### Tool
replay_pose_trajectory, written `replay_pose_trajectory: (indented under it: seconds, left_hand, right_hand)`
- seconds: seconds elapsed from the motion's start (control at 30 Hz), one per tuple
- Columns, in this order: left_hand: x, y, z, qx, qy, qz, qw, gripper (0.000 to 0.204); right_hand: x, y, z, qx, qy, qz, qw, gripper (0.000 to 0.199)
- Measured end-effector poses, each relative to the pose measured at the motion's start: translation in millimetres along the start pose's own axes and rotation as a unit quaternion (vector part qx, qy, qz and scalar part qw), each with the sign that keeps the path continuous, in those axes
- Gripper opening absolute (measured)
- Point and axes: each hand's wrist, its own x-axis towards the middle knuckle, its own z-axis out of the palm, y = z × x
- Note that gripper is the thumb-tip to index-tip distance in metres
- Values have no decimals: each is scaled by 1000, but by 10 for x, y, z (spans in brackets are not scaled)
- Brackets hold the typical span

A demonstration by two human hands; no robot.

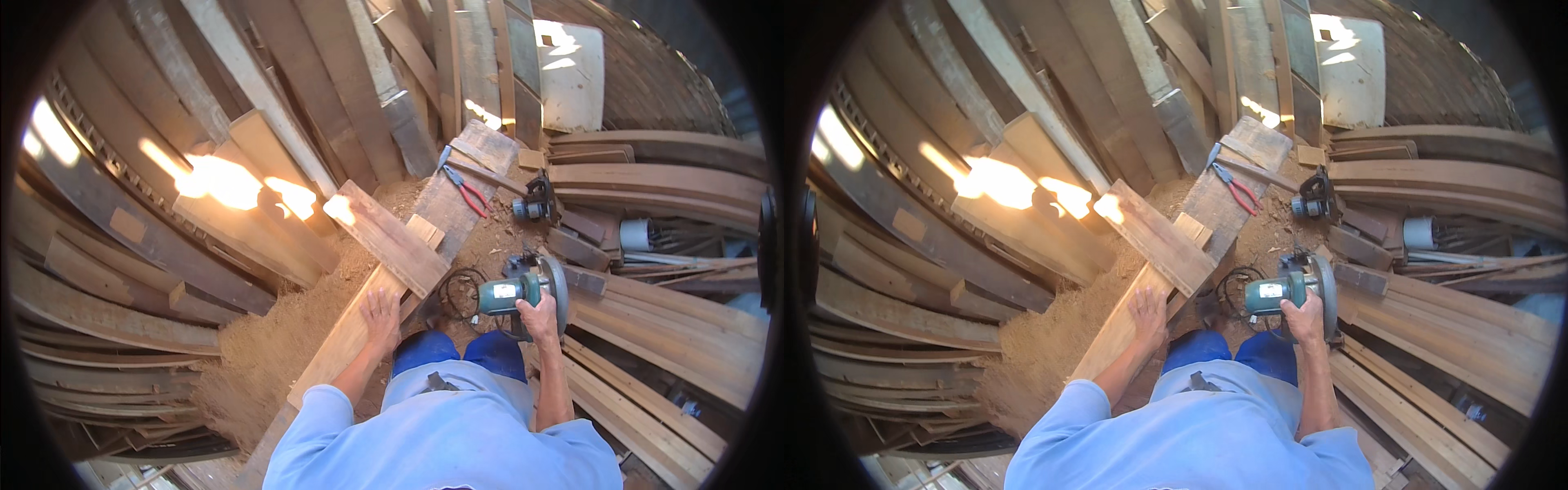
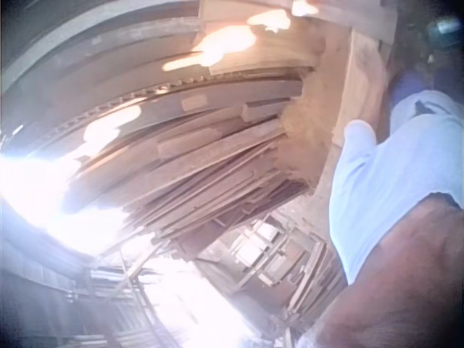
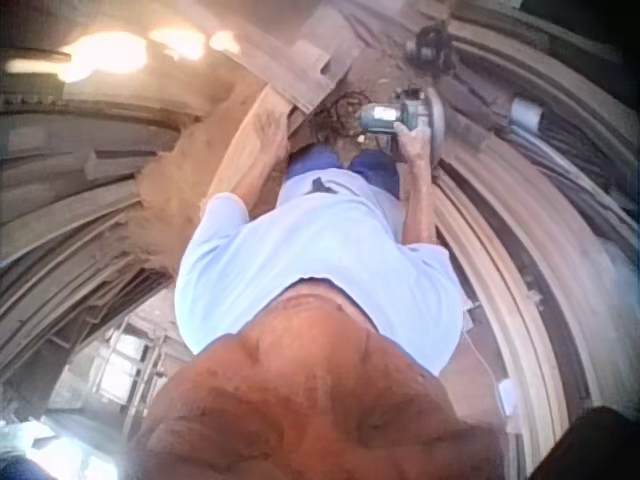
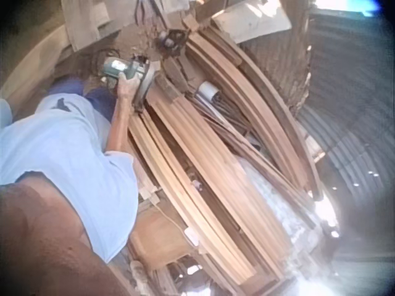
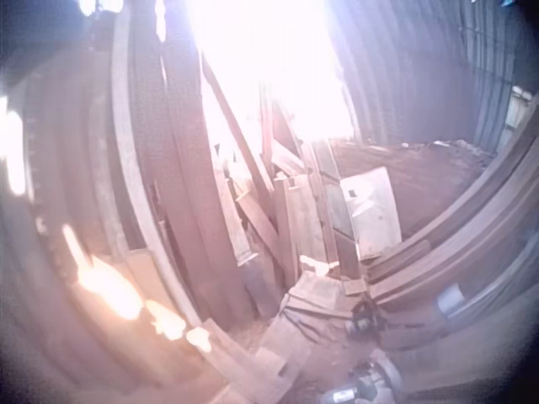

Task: The person uses a circular saw to cut a piece of wood after measuring it with a tape measure and marking it with a pencil.

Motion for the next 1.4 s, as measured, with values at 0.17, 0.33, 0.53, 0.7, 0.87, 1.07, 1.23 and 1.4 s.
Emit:
replay_pose_trajectory:
  seconds: [0.17,0.33,0.53,0.7,0.87,1.07,1.23,1.4]
  left_hand:
    - [-145,-4,89,42,-2,25,999,100]
    - [-1,70,-208,37,-58,-70,995,127]
    - [254,83,-163,47,-99,-123,986,138]
    - [379,131,-302,61,-171,-132,974,140]
    - [357,109,-260,88,-138,-115,980,140]
    - [195,19,-42,153,-15,-62,986,131]
    - [296,-30,169,147,54,6,988,119]
    - [260,-128,178,141,72,34,987,112]
  right_hand:
    - [-194,1196,-319,-66,74,-4,995,29]
    - [-550,2148,-402,-158,7,118,980,56]
    - [-1118,2904,-327,-121,-25,223,967,51]
    - [-1252,3232,-284,-104,-41,298,948,50]
    - [-998,3686,-157,-63,-44,291,954,50]
    - [-132,4538,173,-35,-41,247,968,59]
    - [757,5387,544,-49,-5,255,966,68]
    - [1427,5843,830,-62,27,191,979,58]
